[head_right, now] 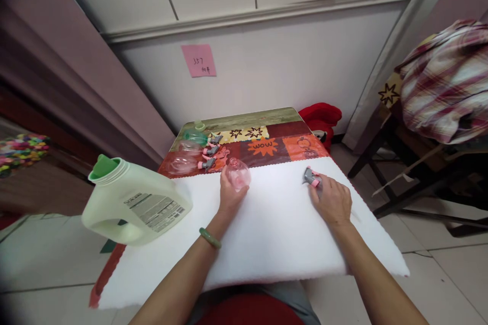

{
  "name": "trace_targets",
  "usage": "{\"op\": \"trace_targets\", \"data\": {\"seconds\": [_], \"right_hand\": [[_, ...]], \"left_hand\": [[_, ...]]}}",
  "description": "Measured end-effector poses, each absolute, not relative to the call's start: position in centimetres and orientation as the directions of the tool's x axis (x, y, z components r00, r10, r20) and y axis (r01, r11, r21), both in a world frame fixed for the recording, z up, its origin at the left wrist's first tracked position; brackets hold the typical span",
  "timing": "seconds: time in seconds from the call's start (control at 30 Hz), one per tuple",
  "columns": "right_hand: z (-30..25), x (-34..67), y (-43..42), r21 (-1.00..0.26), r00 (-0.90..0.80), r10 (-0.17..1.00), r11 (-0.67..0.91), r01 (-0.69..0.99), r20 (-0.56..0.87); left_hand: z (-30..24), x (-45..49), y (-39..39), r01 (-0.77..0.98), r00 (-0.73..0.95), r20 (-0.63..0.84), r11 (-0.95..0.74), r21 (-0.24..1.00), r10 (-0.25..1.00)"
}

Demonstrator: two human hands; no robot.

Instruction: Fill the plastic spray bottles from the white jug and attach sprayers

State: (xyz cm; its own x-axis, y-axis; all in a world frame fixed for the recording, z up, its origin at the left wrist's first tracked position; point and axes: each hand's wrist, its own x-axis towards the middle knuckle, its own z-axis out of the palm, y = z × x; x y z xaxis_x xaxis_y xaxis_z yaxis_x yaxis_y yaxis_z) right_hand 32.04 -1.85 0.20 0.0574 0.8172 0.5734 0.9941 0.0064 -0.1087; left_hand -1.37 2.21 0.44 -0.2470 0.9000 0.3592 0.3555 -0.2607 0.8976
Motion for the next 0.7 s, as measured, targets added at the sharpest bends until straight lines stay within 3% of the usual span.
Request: {"op": "trace_targets", "data": {"seconds": [0.23, 0.7], "right_hand": [[-0.2, 32.3, -1.5, -0.039, 0.004, 0.779, 0.026, 0.999, 0.627], [-0.2, 32.3, -1.9, -0.094, 0.056, 0.757, 0.007, 0.996, 0.651]], "left_hand": [[0.4, -0.2, 2.7, 0.383, -0.303, 0.354, -0.228, 0.895, 0.885], [1.4, 0.3, 0.9, 0.462, -0.289, 0.392, -0.232, 0.856, 0.873]]}}
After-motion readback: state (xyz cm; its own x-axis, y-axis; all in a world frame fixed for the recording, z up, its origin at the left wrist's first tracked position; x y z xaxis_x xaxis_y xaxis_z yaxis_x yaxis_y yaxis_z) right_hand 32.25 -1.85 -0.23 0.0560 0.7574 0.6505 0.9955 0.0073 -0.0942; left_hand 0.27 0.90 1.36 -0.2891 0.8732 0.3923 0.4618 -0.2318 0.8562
